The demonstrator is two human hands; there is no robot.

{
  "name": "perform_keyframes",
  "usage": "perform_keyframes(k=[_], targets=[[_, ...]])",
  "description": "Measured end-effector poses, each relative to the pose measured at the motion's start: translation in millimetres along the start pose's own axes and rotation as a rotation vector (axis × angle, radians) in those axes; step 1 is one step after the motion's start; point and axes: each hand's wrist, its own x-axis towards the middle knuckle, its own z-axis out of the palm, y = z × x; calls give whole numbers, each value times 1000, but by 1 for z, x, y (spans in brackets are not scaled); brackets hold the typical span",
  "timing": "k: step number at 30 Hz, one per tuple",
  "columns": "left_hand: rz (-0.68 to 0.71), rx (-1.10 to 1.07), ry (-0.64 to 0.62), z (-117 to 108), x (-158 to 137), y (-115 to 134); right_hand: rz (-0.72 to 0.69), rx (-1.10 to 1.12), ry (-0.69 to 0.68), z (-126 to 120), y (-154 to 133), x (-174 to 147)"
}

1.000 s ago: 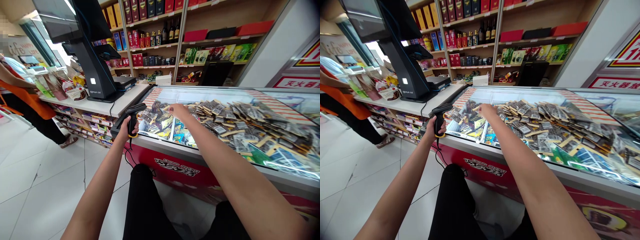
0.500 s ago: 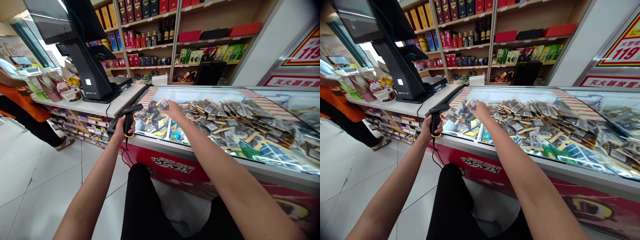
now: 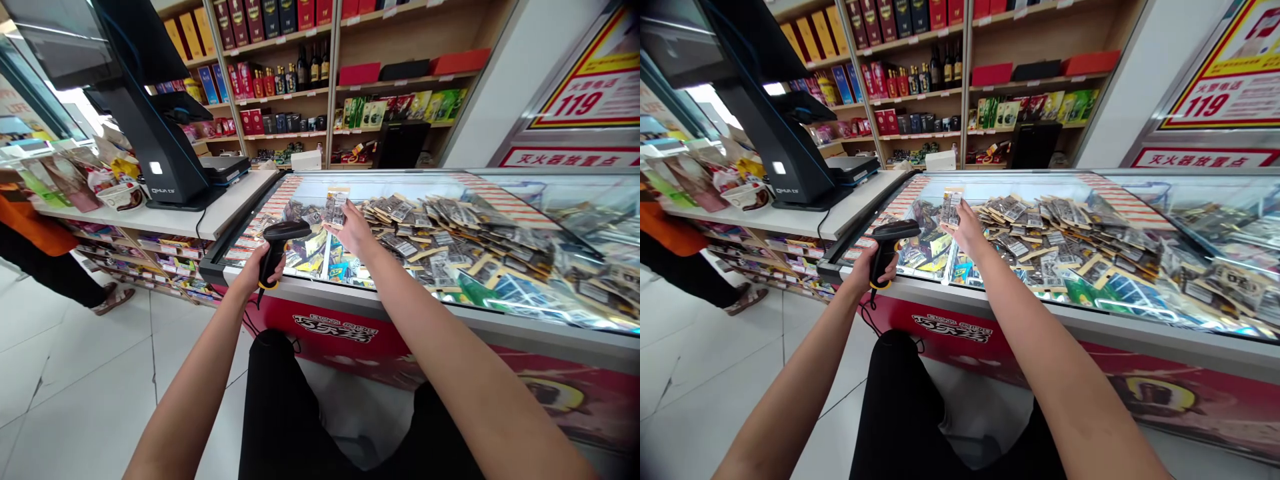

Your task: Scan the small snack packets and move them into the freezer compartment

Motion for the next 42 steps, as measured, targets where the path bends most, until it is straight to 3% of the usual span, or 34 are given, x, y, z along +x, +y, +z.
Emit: perform_keyframes(k=[10, 14, 16, 19, 24, 29, 33, 38, 40, 42], targets=[[-16, -24, 4, -12, -5, 0, 30, -169, 17, -1, 2, 1], [-21, -38, 21, -9, -5, -1, 4, -96, 61, -1, 3, 0], [-1, -62, 70, -8, -4, 0, -2, -43, 69, 0, 4, -1], [133, -117, 229, -9, -2, 6, -31, -64, 27, 5, 7, -4], [298, -153, 435, -26, -2, 21, -41, -260, -31, 27, 11, -5], [226, -133, 411, -36, -6, 22, 84, -577, -88, 62, 13, 8], [178, -133, 404, -34, -7, 19, 40, -682, -171, 81, 14, 17], [151, -109, 365, -36, -6, 17, -176, -946, -169, 58, 3, 9], [114, -100, 337, -38, -6, 17, -284, -1219, -76, 37, -5, 7], [80, -111, 318, -38, -6, 16, -288, -1462, 51, 16, -11, 8]])
